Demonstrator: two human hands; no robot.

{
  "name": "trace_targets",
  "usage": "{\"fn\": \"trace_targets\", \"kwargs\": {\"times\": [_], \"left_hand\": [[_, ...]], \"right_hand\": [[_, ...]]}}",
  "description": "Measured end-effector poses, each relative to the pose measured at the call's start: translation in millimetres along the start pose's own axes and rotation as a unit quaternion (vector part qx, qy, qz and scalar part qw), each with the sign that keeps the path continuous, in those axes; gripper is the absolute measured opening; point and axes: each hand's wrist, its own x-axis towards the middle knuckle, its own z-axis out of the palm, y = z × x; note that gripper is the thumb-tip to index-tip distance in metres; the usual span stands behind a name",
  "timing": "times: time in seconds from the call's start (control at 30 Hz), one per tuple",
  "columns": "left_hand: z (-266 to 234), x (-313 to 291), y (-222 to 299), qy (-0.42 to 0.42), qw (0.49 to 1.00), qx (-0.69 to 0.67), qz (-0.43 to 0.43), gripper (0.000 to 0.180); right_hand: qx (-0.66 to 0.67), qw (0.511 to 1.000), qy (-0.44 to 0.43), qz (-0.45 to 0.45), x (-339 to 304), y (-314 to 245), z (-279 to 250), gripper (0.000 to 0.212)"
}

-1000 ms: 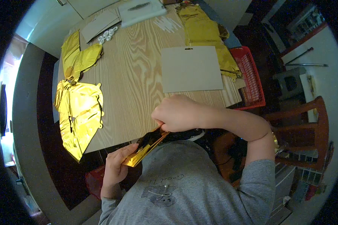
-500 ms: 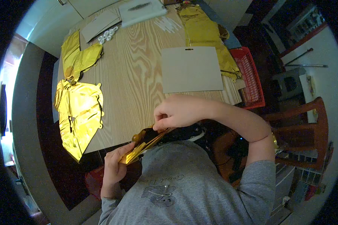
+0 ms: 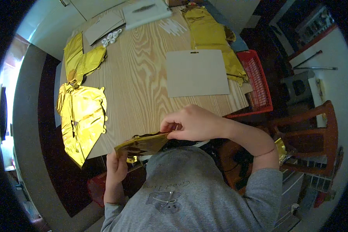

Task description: Folding gold foil balloons and placing them into clear plastic packaging with cardboard inserts.

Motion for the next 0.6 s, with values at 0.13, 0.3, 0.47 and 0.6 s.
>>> {"fn": "trace_targets", "kwargs": {"times": [0.13, 0.3, 0.47, 0.6], "left_hand": [[3.9, -3.4, -13.3, 0.024, 0.986, -0.145, -0.082, 0.021], [1.3, 3.3, -21.2, -0.029, 0.933, -0.304, -0.191, 0.02], [13.6, 9.1, -31.1, -0.06, 0.85, -0.481, -0.203, 0.026], [18.5, 9.4, -34.9, 0.013, 0.8, -0.555, -0.228, 0.027]], "right_hand": [[0.024, 0.999, 0.037, -0.007, 3.8, 1.8, 0.8, 0.016], [0.084, 0.995, 0.052, -0.023, 19.6, 18.0, -5.4, 0.015], [0.184, 0.979, 0.072, -0.05, 49.9, 43.0, -8.8, 0.019], [-0.197, 0.965, 0.147, -0.086, 48.2, 56.6, -28.7, 0.062]]}}
